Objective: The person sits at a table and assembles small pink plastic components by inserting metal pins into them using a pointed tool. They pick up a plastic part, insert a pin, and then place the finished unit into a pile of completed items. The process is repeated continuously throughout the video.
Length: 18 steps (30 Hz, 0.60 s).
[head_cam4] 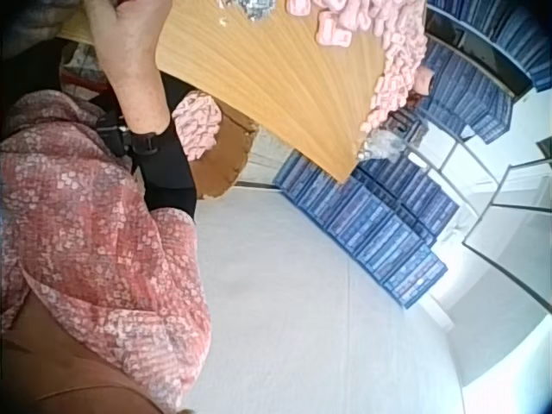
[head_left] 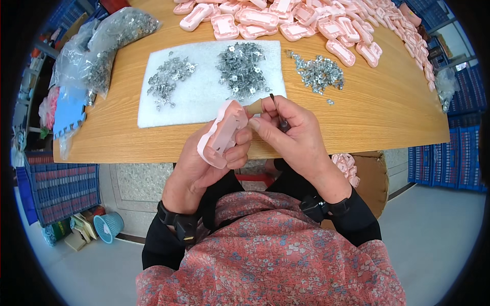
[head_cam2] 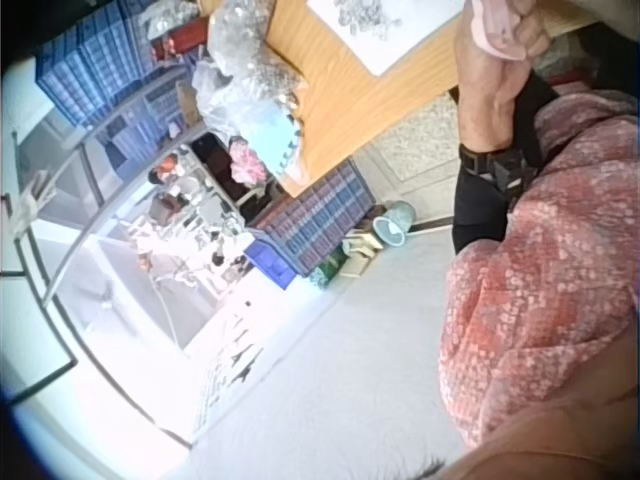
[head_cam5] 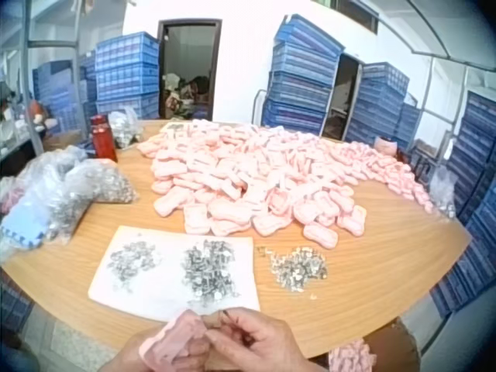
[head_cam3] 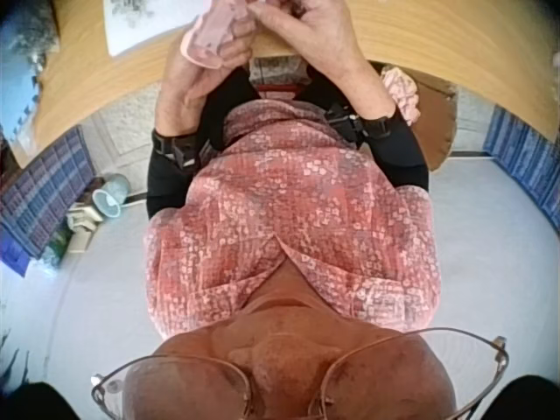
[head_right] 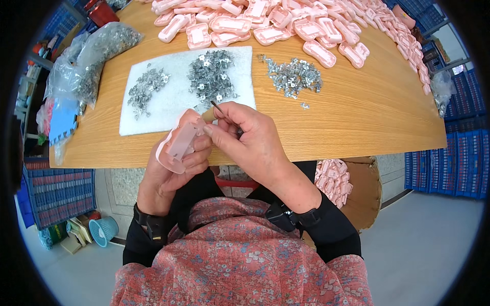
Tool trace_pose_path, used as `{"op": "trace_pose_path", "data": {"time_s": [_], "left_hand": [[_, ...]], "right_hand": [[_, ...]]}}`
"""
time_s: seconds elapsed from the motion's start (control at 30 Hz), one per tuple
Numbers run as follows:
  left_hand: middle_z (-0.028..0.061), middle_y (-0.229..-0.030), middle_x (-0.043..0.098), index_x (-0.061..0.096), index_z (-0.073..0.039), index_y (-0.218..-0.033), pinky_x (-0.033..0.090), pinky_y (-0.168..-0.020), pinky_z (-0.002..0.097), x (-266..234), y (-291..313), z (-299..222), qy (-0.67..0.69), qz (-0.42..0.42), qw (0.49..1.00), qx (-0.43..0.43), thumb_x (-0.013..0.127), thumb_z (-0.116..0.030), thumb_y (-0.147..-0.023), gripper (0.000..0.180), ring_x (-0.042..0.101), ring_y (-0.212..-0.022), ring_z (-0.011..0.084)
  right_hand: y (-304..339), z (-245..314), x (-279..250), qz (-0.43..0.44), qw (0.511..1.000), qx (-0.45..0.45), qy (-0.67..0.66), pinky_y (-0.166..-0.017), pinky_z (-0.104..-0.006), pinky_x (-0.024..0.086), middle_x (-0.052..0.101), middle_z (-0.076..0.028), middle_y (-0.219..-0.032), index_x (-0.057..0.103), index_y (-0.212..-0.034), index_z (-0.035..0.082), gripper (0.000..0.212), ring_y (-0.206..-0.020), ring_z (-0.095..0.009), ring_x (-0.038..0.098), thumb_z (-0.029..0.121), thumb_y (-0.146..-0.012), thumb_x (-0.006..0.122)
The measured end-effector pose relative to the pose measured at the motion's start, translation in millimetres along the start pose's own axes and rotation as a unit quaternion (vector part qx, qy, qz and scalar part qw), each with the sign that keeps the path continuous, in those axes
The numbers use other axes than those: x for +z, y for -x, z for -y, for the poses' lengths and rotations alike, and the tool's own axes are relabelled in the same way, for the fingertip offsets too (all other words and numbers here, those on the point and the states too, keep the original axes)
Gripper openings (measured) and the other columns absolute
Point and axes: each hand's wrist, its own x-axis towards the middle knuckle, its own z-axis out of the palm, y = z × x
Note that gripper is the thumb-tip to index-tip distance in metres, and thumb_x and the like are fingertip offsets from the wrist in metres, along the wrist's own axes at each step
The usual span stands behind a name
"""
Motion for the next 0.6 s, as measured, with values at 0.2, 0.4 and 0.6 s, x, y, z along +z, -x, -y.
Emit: {"op": "trace_pose_path", "data": {"time_s": [0.2, 0.4, 0.6], "left_hand": [[0.0026, -0.085, 0.05, 0.052, -0.006, -0.124, 0.031, -0.051, 0.0229, 2, 1, -2, -0.017, -0.004, 1.0, -0.024, 0.046, -0.034, -0.103, 0.035, 0.041, -0.057, 0.0081], [0.0031, -0.084, 0.048, 0.051, -0.007, -0.125, 0.031, -0.05, 0.0236, -6, 2, 0, -0.001, 0.046, 0.997, -0.057, 0.044, -0.035, -0.103, 0.036, 0.041, -0.058, 0.0085], [0.0023, -0.083, 0.047, 0.049, -0.004, -0.133, 0.031, -0.049, 0.0242, -10, 8, -5, 0.04, 0.075, 0.994, -0.072, 0.046, -0.032, -0.102, 0.042, 0.04, -0.056, 0.0088]], "right_hand": [[-4, 2, 4, 0.002, 0.997, 0.058, -0.056, -0.062, -0.0199, 0.041, 0.054, 0.004, -0.076, 0.065, -0.097, 0.0, 0.017, -0.069, -0.003, 0.047, 0.011, -0.088, 0.074], [-13, -8, -10, 0.097, 0.981, 0.138, -0.094, -0.064, -0.0182, 0.043, 0.063, 0.004, -0.081, 0.066, -0.094, 0.001, 0.016, -0.072, -0.001, 0.052, 0.011, -0.087, 0.076], [-19, 8, -21, 0.07, 0.978, 0.168, -0.104, -0.065, -0.0186, 0.043, 0.063, 0.004, -0.083, 0.068, -0.1, 0.002, 0.016, -0.072, -0.002, 0.052, 0.015, -0.091, 0.07]]}}
